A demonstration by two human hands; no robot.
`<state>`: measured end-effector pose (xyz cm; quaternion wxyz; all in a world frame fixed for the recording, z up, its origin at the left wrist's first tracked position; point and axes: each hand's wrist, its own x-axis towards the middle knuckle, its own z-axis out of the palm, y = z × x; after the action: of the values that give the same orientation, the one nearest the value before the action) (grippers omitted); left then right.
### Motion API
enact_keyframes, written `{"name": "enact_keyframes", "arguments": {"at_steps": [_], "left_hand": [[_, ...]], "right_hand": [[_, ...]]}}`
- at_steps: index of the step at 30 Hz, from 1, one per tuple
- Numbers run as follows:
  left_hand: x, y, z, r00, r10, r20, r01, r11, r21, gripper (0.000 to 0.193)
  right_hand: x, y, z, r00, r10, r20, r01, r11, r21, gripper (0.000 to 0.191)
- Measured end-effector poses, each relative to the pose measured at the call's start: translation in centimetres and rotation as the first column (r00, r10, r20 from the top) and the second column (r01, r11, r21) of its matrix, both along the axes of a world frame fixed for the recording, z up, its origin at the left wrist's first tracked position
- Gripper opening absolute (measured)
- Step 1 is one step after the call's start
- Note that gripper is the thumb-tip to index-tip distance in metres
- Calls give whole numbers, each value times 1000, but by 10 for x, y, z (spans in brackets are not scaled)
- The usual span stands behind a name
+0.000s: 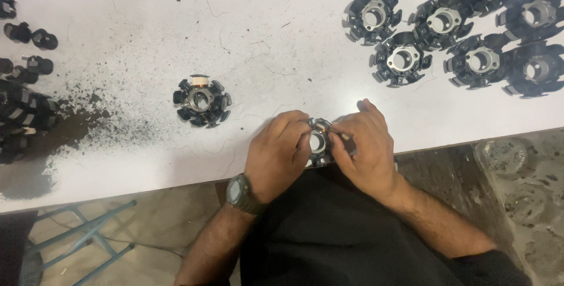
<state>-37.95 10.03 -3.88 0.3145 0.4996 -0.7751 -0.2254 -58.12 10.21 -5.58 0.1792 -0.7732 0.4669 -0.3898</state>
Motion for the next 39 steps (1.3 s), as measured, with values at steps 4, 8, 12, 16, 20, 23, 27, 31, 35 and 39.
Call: {"name": "enact_keyframes", "arguments": {"at_steps": [4, 8, 12, 16, 20, 23, 27, 31, 35, 39], "left_hand": [[1, 0, 5, 1000, -15, -23, 14, 999, -52, 14], [3, -5, 6, 995, -92, 31, 96, 986, -134, 12], [5, -9, 5, 988, -61, 142, 92, 971, -221, 13], [2, -6, 6, 979, -121, 162, 145, 979, -145, 19], [-9, -5, 5, 996, 15, 88, -18, 999, 29, 10], [-7, -1, 4, 995, 49, -86, -50, 999, 0, 13], [-2, 3, 0, 995, 58, -87, -55, 998, 41, 13], [-2, 3, -4, 995, 63, -83, -63, 998, 7, 14], [-2, 4, -6, 993, 74, -95, -76, 997, -13, 16], [0, 5, -7, 993, 84, -89, -81, 996, 40, 15]], "right_hand": [[0, 1, 0, 1000, 0, -18, 0, 1000, 1, 20], [1, 1, -2, 1000, -3, -18, 3, 1000, -19, 20], [-1, 1, -3, 1000, -9, -4, 9, 1000, -23, 21], [0, -1, -4, 1000, 0, -1, 0, 1000, -17, 21], [0, -1, -5, 1000, -13, 1, 13, 999, -35, 21], [-1, 3, -6, 999, 0, 46, 5, 995, -102, 19], [-2, 10, -12, 996, 66, 51, -59, 988, -142, 21], [1, 10, -20, 999, 34, 30, -30, 990, -137, 23], [2, 10, -23, 999, 48, 18, -45, 990, -136, 24], [0, 10, -26, 998, 61, 24, -58, 990, -126, 24]]}}
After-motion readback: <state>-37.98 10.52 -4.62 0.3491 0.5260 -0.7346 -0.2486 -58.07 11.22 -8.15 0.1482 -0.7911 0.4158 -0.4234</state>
